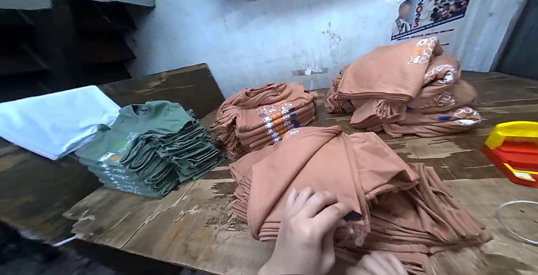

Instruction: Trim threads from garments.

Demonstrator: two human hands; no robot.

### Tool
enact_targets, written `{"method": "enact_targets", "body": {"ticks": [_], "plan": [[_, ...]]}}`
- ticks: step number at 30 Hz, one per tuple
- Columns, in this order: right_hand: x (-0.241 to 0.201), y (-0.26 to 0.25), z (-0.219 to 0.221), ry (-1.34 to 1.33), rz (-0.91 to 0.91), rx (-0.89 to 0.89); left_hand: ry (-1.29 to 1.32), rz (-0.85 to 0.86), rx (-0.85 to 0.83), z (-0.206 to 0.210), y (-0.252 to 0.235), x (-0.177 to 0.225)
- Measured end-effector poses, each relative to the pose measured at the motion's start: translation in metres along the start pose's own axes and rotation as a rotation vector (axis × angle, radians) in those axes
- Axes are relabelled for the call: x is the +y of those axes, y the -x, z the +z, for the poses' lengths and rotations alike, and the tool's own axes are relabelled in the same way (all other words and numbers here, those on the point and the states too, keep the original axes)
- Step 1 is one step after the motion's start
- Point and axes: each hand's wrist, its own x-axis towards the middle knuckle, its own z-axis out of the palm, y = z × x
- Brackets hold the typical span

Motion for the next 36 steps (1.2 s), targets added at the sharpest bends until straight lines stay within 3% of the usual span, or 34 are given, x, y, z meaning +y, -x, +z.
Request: {"method": "enact_targets", "body": {"ticks": [3, 6, 10, 15, 18, 23, 28, 31, 34, 36], "plan": [[-0.004, -0.007, -0.001, -0.010, 0.109, 0.269, 0.022, -0.018, -0.022, -0.008, 0.003, -0.002], [-0.009, -0.020, -0.003, 0.003, 0.124, 0.406, 0.039, -0.106, -0.092, -0.018, 0.008, -0.008], [-0.013, -0.051, 0.008, -0.009, 0.053, 0.463, 0.129, -0.162, -0.058, -0.017, 0.009, -0.016], [-0.001, -0.078, 0.014, -0.324, -0.095, 0.552, 0.148, -0.175, -0.083, -0.017, 0.009, -0.023], [-0.002, -0.078, 0.014, -0.328, -0.117, 0.519, 0.349, -0.185, -0.036, -0.022, 0.005, -0.028], [0.001, -0.094, 0.012, -0.741, 0.100, 0.583, 0.439, -0.340, -0.023, -0.021, -0.011, -0.029], [-0.003, -0.092, 0.008, -0.291, -0.051, 0.320, 0.565, -0.487, -0.028, -0.022, -0.022, -0.030], [0.001, -0.095, 0.009, -0.288, -0.109, 0.263, 0.622, -0.534, -0.056, -0.025, -0.026, -0.032], [0.010, -0.095, 0.011, -0.259, -0.182, 0.350, 0.632, -0.503, -0.091, -0.024, -0.023, -0.031], [0.013, -0.083, 0.004, -0.079, -0.233, 0.494, 0.619, -0.443, -0.081, -0.024, -0.017, -0.029]]}}
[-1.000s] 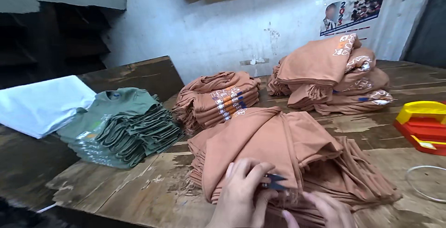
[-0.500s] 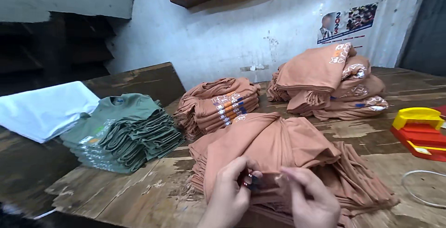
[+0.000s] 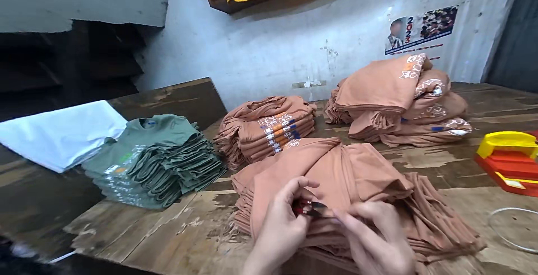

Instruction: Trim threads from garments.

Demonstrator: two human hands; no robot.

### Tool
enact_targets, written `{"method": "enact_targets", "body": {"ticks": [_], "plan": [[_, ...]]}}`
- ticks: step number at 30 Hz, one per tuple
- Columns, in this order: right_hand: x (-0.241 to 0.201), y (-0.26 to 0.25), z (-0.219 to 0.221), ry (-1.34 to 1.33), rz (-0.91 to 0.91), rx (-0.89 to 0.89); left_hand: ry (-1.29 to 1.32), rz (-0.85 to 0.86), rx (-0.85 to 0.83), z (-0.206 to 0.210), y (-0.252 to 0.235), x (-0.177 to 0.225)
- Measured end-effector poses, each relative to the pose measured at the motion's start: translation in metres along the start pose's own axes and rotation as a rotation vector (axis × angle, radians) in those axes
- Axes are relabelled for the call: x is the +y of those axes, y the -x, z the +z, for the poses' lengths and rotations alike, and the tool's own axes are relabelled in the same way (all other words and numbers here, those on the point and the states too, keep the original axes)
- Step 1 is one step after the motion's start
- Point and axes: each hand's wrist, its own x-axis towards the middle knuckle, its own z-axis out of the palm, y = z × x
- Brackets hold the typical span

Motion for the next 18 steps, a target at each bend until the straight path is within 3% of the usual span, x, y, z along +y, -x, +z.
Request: {"method": "enact_targets", "body": {"ticks": [3, 7, 10, 18], "plan": [[-0.008, 0.011, -0.024, 0.139, -0.050, 0.050, -0.222, 0.242, 0.064, -0.003, 0.012, -0.004], [-0.021, 0.027, -0.028, 0.039, -0.025, 0.070, -0.594, 0.574, 0.262, 0.010, 0.026, 0.001], [-0.030, 0.031, -0.024, -0.014, -0.054, 0.063, -0.718, 0.768, 0.296, 0.020, 0.026, -0.002], [-0.023, 0.036, -0.021, -0.169, -0.074, 0.071, -0.688, 0.859, 0.293, 0.023, 0.024, -0.016]]}}
